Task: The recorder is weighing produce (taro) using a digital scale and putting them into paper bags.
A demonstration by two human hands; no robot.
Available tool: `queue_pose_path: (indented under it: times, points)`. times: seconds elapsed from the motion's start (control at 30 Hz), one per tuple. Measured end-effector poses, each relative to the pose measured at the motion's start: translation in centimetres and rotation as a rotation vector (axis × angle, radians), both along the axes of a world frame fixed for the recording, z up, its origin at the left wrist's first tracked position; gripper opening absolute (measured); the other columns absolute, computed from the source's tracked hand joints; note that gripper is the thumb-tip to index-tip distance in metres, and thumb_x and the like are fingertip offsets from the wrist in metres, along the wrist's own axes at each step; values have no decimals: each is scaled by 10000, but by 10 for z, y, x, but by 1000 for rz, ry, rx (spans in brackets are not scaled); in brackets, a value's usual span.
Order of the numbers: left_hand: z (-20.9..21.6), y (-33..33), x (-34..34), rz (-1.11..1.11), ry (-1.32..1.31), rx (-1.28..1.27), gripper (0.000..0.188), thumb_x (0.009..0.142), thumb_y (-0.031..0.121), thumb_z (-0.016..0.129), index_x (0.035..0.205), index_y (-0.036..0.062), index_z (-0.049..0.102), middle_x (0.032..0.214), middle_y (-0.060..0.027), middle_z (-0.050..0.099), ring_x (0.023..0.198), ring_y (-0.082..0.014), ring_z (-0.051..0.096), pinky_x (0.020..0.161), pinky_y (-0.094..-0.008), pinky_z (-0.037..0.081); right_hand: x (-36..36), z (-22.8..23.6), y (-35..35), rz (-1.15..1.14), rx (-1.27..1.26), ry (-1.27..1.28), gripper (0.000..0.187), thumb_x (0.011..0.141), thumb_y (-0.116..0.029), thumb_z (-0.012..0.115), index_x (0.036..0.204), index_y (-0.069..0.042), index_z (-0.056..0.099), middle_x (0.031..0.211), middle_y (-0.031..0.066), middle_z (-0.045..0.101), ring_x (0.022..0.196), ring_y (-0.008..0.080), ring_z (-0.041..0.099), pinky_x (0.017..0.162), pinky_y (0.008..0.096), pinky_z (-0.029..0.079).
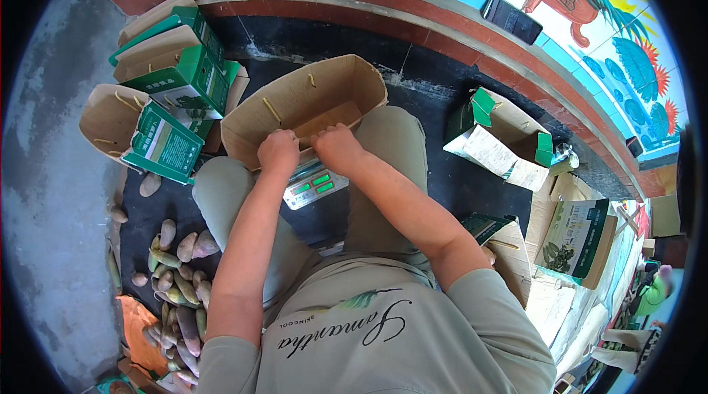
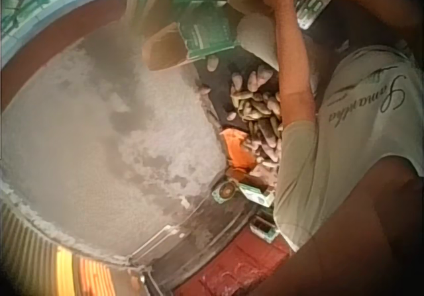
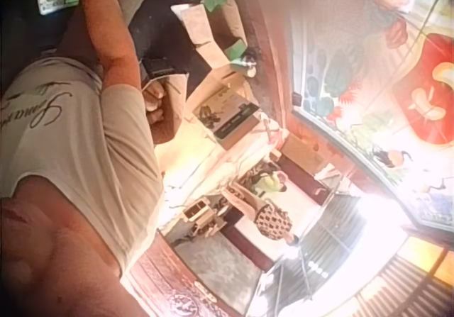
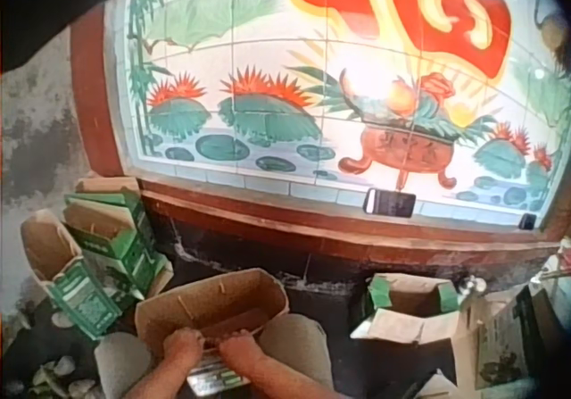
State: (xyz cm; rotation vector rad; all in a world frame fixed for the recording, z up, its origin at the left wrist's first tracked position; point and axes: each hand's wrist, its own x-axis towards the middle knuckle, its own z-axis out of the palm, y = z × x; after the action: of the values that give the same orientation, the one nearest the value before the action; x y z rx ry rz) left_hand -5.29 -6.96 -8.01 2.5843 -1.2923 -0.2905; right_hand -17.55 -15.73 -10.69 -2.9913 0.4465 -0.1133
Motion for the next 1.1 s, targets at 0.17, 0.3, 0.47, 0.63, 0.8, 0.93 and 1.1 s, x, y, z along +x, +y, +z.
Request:
queue_pose_path:
  times: [0.17, 0.3, 0.47, 0.63, 0.8, 0.93, 1.1]
  points:
    - [-2, 1, 2, -15, -36, 14, 158, 794, 216, 605, 833, 85, 685, 899, -147, 632, 869, -324, 609, 737, -428, 488, -1, -6, 0, 13, -37, -135, 80, 746, -154, 565, 778, -97, 611, 762, 75, 644, 759, 238, 622, 691, 370, 429]
    - [-1, 0, 2, -12, -25, 26, 156, 791, 214, 607, 832, 85, 684, 903, -147, 632, 862, -327, 612, 734, -429, 489, -1, -7, 0, 11, -32, -147, 79, 749, -147, 557, 777, -96, 610, 762, 77, 643, 762, 238, 620, 689, 372, 427]
    - [-7, -2, 4, 13, -61, -89, 144, 795, 204, 593, 778, 85, 673, 866, -128, 631, 819, -323, 620, 704, -434, 490, -1, -5, 0, 11, -32, -136, 85, 756, -134, 536, 777, -95, 608, 759, 76, 638, 758, 238, 619, 685, 371, 427]
    - [-3, -3, 3, 45, -63, -151, 150, 800, 201, 586, 806, 85, 681, 887, -130, 629, 826, -321, 617, 710, -425, 491, -2, -6, -1, 7, -47, -133, 85, 756, -133, 531, 774, -97, 606, 755, 72, 635, 747, 237, 619, 680, 371, 427]
    - [-7, -3, 6, 54, -23, -92, 147, 785, 202, 609, 836, 90, 690, 896, -128, 627, 844, -316, 613, 727, -417, 490, 1, 2, 1, -8, 7, 0, 138, 764, -129, 551, 864, -103, 644, 858, 85, 658, 847, 232, 623, 759, 374, 426]
    - [-15, -3, 7, 23, -56, -17, 140, 785, 206, 602, 817, 99, 687, 889, -125, 628, 847, -309, 617, 724, -417, 496, -3, -5, -1, 19, -44, -142, 80, 745, -142, 549, 774, -89, 601, 757, 78, 636, 752, 239, 619, 678, 377, 431]
    - [-21, -2, 10, 22, -73, 12, 133, 787, 197, 593, 810, 103, 684, 894, -126, 627, 849, -309, 617, 722, -418, 498, -3, -5, -1, 13, -18, -152, 76, 732, -144, 572, 772, -88, 604, 764, 79, 637, 766, 245, 616, 692, 380, 429]
